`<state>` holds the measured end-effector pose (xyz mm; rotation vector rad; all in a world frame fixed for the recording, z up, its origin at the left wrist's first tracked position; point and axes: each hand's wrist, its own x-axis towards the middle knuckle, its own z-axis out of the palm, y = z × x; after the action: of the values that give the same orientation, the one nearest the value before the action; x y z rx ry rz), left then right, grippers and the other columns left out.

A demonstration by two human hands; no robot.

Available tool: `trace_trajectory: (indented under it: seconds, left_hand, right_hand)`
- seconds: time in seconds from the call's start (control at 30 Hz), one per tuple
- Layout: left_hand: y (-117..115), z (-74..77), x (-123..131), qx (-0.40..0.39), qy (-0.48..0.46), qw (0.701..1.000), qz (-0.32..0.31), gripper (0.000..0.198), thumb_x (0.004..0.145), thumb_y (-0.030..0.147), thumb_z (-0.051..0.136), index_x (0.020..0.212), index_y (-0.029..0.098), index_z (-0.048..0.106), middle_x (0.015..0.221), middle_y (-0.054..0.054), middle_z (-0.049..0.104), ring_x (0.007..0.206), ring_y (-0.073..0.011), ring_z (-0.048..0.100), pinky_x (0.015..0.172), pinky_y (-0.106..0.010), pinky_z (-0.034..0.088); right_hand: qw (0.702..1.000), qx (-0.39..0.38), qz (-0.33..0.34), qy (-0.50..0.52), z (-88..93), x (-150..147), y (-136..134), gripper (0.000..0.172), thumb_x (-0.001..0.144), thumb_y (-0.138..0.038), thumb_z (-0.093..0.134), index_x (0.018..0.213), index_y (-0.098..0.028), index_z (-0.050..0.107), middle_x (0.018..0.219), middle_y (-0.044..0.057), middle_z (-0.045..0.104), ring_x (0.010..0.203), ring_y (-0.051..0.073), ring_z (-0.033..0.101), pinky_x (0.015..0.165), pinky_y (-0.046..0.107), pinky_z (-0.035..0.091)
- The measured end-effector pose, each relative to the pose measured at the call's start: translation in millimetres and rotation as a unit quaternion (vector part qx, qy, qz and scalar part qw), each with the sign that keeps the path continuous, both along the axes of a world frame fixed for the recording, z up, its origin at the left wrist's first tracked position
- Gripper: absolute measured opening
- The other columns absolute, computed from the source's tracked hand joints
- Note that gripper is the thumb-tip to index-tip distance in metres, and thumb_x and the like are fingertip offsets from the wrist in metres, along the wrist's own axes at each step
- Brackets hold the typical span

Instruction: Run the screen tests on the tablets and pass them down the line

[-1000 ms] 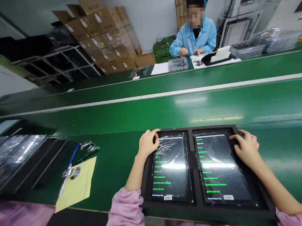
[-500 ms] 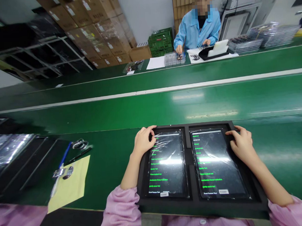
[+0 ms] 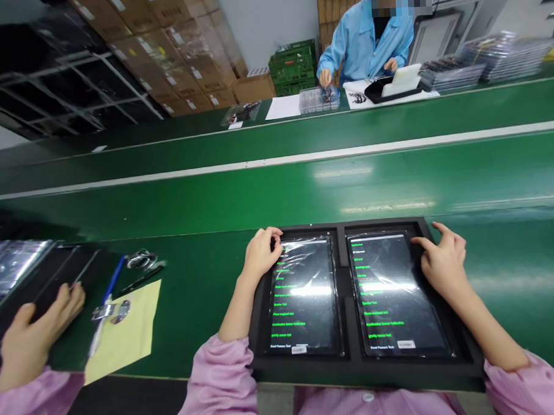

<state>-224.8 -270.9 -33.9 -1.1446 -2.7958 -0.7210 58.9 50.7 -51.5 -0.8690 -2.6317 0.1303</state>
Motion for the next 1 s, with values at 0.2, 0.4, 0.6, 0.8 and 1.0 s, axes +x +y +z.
trace_trajectory:
  seconds: [0.2, 0.4, 0.6, 0.8, 1.0]
  left_hand:
    - [1, 0.6, 0, -0.008, -0.003, 1.000, 0.008, 0.015, 0.078, 0.018, 0.049, 0.091, 0.023, 0.055, 0.085, -0.002, 0.067, 0.086, -0.0222, 0.061, 0.078, -0.034, 0.050]
    - [-1, -0.6, -1, 0.016, -0.010, 1.000, -0.001, 0.018, 0.081, 0.019, 0.048, 0.096, 0.023, 0.056, 0.085, -0.003, 0.068, 0.088, -0.0227, 0.060, 0.080, -0.035, 0.050]
    - [-2, -0.9, -3, 0.037, -0.019, 0.999, -0.015, 0.024, 0.092, 0.021, 0.039, 0.105, 0.021, 0.058, 0.093, -0.005, 0.071, 0.094, -0.0234, 0.060, 0.087, -0.038, 0.049]
    - [-2, 2.5, -2, 0.020, -0.004, 0.999, -0.026, 0.033, 0.097, 0.026, 0.032, 0.099, 0.020, 0.064, 0.098, -0.008, 0.072, 0.093, -0.0242, 0.059, 0.088, -0.040, 0.046]
    - [12, 29.6, 10, -0.111, -0.021, 0.990, -0.090, 0.031, 0.098, 0.035, 0.041, 0.111, 0.026, 0.067, 0.115, -0.005, 0.073, 0.109, -0.0278, 0.059, 0.095, -0.047, 0.041]
  right_hand:
    - [1.000, -0.023, -0.019, 0.010, 0.4, 1, 0, 0.039, 0.080, -0.009, 0.047, 0.098, -0.024, 0.079, 0.137, 0.013, 0.042, 0.116, 0.038, 0.043, 0.087, 0.058, 0.049]
    - [0.998, -0.063, -0.016, 0.022, -2.0, 4, 2, 0.039, 0.081, -0.012, 0.045, 0.099, -0.025, 0.077, 0.134, 0.013, 0.044, 0.115, 0.037, 0.042, 0.088, 0.057, 0.047]
    - [0.998, -0.065, -0.007, 0.024, -4.1, 5, 3, 0.037, 0.080, -0.012, 0.046, 0.100, -0.024, 0.074, 0.132, 0.013, 0.043, 0.116, 0.037, 0.042, 0.089, 0.058, 0.044]
    - [0.997, -0.064, -0.002, 0.034, -5.3, 2, 4, 0.037, 0.077, -0.011, 0.046, 0.098, -0.023, 0.073, 0.132, 0.013, 0.044, 0.117, 0.036, 0.042, 0.089, 0.056, 0.044]
    - [0.996, -0.074, -0.007, 0.050, -6.0, -1, 3, 0.035, 0.075, -0.009, 0.047, 0.095, -0.023, 0.073, 0.130, 0.013, 0.047, 0.115, 0.035, 0.043, 0.088, 0.055, 0.045]
